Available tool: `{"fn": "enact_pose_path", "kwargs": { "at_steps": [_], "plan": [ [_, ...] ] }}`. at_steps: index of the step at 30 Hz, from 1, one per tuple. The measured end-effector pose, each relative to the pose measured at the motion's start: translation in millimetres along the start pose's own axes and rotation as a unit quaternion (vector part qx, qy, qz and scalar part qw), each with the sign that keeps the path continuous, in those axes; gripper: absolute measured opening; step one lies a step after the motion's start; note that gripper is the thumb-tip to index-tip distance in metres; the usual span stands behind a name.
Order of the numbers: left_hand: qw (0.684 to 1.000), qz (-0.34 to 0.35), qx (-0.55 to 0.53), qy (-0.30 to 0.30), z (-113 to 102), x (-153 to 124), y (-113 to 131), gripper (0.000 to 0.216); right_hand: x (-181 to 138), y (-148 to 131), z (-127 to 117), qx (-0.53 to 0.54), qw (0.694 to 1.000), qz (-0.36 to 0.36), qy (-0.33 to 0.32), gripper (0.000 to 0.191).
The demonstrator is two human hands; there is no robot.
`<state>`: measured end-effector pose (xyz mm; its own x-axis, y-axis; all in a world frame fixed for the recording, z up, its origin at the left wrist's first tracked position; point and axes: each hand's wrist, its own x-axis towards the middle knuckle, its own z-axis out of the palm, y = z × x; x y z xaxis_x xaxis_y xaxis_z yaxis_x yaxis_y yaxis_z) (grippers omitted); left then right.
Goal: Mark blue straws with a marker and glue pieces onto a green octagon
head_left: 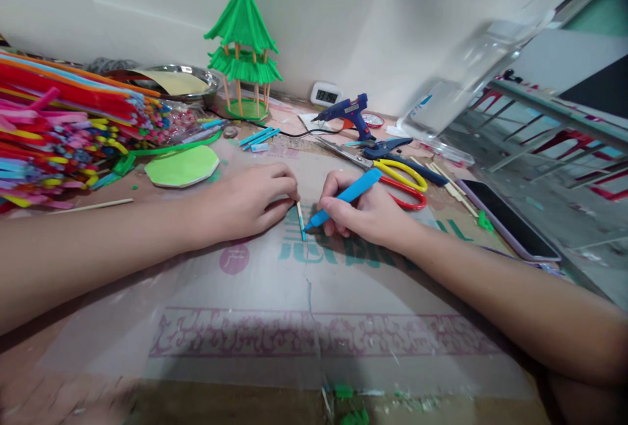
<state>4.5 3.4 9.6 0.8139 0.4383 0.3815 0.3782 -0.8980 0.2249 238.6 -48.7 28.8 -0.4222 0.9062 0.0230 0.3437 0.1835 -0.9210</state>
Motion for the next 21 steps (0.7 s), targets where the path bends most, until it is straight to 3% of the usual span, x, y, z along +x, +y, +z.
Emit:
{"fn": "enact_pose_path", "kwargs": {
  "at_steps": [8,15,21],
  "plan": [
    [1.0,0.002,-0.002,-0.001,1.1,0.2,-0.5,0.022,3.6,1.0,1.7,0.007,0.999,-0.008,0.05,0.023],
    [1.0,-0.006,-0.001,-0.004,0.6,-0.2,-1.3,0.024,0.5,1.6,0.4,0.008,1.0,-0.014,-0.006,0.022],
    [1.0,-0.009,0.006,-0.008,1.2,-0.5,-1.0,0.023,3.7,1.0,2.7,0.015,0.998,-0.015,0.051,0.021]
  ]
}}
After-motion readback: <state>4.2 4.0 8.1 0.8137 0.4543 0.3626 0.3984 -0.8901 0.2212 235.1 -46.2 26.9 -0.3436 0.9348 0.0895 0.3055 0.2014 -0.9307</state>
